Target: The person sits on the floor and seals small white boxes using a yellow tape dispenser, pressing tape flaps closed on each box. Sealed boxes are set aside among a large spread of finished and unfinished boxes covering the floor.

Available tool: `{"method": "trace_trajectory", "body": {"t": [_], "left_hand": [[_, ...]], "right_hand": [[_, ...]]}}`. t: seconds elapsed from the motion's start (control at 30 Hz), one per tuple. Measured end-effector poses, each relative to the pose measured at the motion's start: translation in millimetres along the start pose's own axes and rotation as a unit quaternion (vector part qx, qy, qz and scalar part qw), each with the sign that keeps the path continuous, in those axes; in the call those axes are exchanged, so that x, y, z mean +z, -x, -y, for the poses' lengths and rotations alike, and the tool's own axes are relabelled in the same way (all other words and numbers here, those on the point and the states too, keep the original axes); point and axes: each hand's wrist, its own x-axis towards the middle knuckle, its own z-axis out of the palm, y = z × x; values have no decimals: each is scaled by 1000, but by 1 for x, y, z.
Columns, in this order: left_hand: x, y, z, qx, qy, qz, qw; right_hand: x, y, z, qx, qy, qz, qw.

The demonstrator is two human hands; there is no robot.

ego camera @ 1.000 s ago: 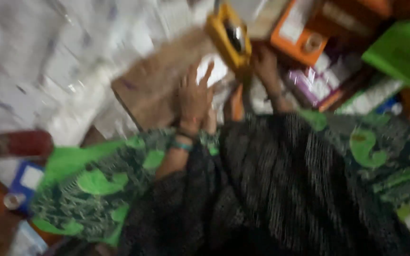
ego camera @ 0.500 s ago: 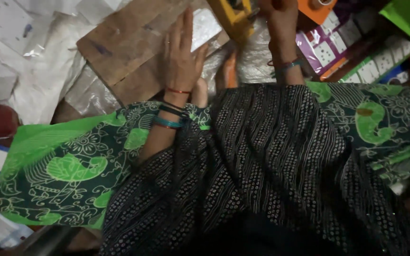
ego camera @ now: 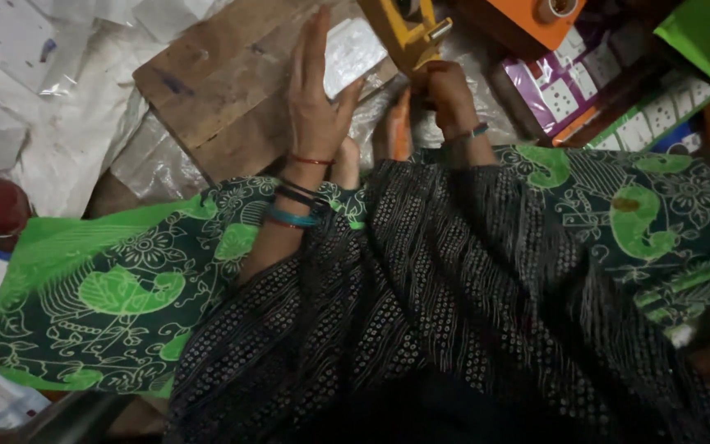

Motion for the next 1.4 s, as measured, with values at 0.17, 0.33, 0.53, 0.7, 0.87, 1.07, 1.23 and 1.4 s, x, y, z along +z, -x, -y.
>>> {"method": "trace_trajectory", "body": {"t": [0.17, 0.33, 0.53, 0.7, 0.87, 1.07, 1.23, 1.4], "left_hand": [[-4, 1, -7, -47, 6, 15, 999], [-1, -1, -13, -30, -21, -17, 999], [5, 4, -9, -40, -16, -11, 999], [3, 6, -14, -74, -34, 28, 996], [-7, -10, -14, -2, -40, 17, 999], [-17, -24, -16, -42, -22, 56, 997], [-24, -33, -18, -32, -109, 114, 987], [-34, -44, -19, 7, -106, 138, 985]], "right_hand": [[-9, 6, 21, -210, -121, 44, 969], [22, 32, 35, -318, -118, 105, 935], [53, 37, 24, -338, -6, 71, 938], [60, 16, 16, -379, 221, -69, 896], [56, 9, 13, -365, 219, -39, 904], [52, 24, 7, -325, 96, 21, 941], [64, 24, 10, -319, 103, -34, 942], [66, 17, 5, -330, 185, -79, 922]]}}
